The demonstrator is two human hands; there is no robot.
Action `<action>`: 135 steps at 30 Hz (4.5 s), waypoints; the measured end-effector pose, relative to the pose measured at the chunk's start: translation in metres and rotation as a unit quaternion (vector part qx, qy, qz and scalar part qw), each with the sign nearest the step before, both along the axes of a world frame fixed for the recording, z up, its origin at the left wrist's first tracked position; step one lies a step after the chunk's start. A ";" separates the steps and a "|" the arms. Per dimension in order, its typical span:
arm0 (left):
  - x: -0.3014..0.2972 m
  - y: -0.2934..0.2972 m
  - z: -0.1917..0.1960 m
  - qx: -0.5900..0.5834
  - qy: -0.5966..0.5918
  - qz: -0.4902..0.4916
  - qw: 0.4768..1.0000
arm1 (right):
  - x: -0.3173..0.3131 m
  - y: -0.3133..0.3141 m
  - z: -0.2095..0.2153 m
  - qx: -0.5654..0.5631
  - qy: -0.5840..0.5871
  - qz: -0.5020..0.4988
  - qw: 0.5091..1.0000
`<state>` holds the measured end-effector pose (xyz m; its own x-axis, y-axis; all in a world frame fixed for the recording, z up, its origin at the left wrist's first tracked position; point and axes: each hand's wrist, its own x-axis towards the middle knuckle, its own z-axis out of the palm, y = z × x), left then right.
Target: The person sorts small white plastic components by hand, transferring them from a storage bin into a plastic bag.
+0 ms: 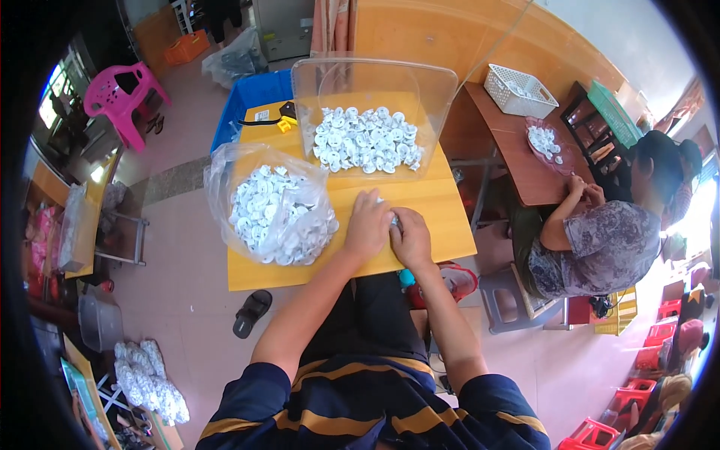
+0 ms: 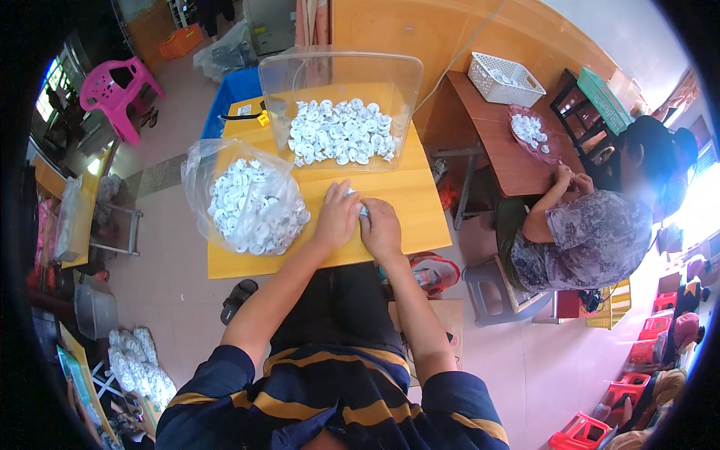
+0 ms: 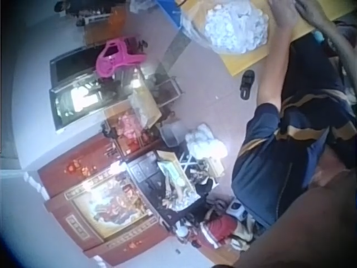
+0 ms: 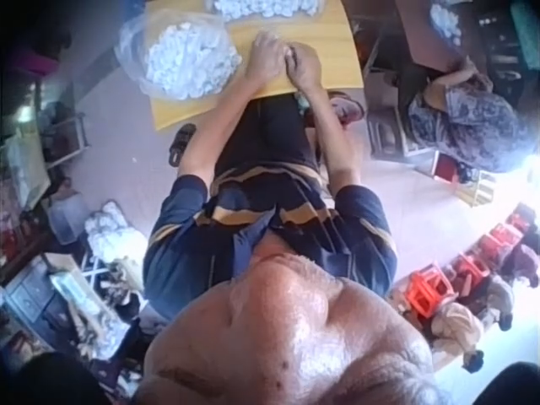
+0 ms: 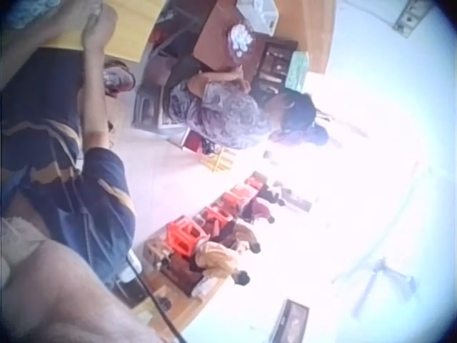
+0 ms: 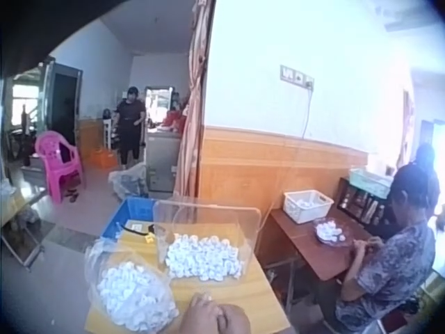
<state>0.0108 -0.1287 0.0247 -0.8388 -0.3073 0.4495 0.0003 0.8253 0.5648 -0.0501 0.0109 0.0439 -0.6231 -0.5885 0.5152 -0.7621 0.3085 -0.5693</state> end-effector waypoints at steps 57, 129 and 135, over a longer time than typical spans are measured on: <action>0.023 0.000 -0.002 0.209 0.151 0.021 0.966 | -0.091 -0.074 0.014 0.119 0.075 0.170 0.975; 0.026 -0.015 0.024 0.023 -0.064 -0.027 0.997 | -0.054 0.049 -0.007 -0.097 -0.168 -0.032 0.981; 0.027 -0.013 0.016 0.034 -0.052 -0.016 0.998 | -0.055 0.048 -0.017 -0.120 -0.131 -0.051 0.983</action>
<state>0.0378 -0.1413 0.0408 -0.8897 -0.3063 0.3386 -0.0354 0.7856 0.6177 -0.1047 0.0586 0.0271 -0.8022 -0.3973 0.4456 -0.5516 0.2078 -0.8078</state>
